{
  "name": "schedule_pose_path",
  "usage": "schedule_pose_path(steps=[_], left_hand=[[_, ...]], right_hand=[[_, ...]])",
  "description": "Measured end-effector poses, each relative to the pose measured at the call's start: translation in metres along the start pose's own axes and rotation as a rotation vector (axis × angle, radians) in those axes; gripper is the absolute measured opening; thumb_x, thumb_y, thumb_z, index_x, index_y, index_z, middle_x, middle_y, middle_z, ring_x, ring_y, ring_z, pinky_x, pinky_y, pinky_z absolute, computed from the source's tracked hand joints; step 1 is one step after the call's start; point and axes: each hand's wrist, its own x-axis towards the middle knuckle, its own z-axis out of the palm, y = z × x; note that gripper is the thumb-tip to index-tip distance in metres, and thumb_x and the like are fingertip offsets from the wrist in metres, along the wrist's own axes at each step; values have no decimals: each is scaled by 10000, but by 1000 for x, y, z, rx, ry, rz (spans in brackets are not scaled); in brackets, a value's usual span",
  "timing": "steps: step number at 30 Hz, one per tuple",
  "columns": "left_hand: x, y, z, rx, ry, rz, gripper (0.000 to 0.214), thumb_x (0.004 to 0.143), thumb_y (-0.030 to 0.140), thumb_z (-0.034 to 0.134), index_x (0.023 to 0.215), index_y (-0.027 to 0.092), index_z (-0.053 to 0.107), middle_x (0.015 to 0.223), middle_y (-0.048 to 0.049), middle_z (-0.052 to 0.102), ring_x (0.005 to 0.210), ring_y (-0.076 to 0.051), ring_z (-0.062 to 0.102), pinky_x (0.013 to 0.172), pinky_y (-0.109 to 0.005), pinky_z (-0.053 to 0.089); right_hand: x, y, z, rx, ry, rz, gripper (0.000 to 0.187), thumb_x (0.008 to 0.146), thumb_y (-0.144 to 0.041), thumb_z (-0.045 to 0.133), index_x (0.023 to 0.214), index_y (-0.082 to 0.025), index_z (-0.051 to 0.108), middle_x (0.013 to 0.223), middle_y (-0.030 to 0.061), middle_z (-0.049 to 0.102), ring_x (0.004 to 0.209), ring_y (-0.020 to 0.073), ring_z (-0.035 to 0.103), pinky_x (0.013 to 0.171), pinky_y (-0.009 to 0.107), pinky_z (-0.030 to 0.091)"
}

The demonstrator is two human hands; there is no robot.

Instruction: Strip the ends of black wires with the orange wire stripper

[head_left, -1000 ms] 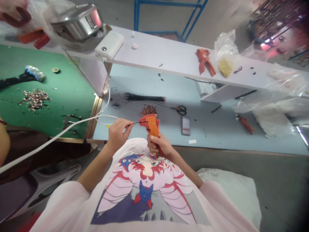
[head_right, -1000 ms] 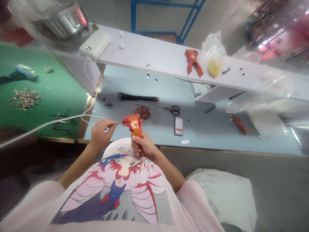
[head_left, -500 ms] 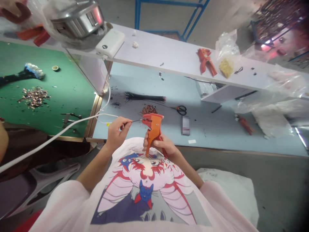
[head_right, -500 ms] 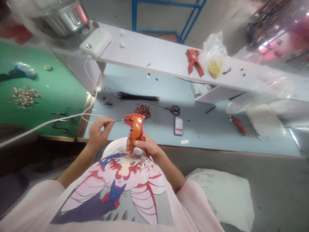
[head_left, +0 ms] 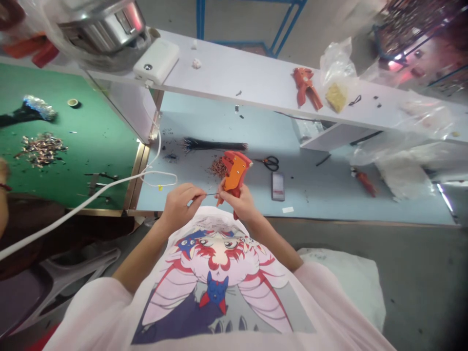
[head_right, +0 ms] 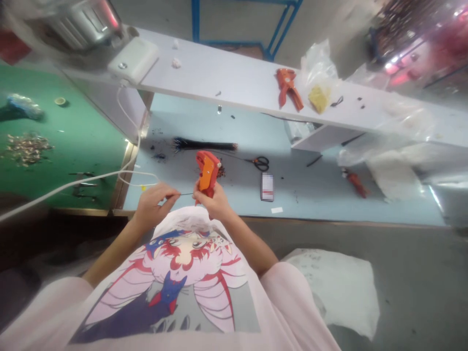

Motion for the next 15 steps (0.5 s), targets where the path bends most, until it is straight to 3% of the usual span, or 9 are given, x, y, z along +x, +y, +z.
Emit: schedule_pose_path(steps=[2,7,11,15], left_hand=[[-1,-4,-5,27,46,-32,108,831,191,526,770,179,614,704,-38,640,674,-133,558,632,-248,439],[-5,-18,-22,30,341,-279,101,813,235,555,763,182,624,692,-4,614,603,-101,520,587,-221,430],[-7,-22,-20,-142,309,-427,127,802,276,570,788,173,643,698,0,620,605,-95,545,571,-204,444],[-6,-20,-10,-242,279,-463,130,797,280,580,796,167,644,709,-6,617,620,-97,553,586,-207,456]], right_hand=[[5,5,-5,-44,50,-7,181,711,-287,644,767,-191,500,674,-14,494,582,122,507,552,288,474],[23,18,-40,-262,260,37,236,709,-343,630,861,-201,519,710,-16,527,572,116,489,573,283,447],[31,27,-59,-553,270,180,272,612,-277,679,854,-195,587,743,-2,565,658,143,496,605,275,429],[29,38,-56,-297,134,271,473,578,-135,575,1046,-205,574,819,15,613,672,150,536,549,249,428]])
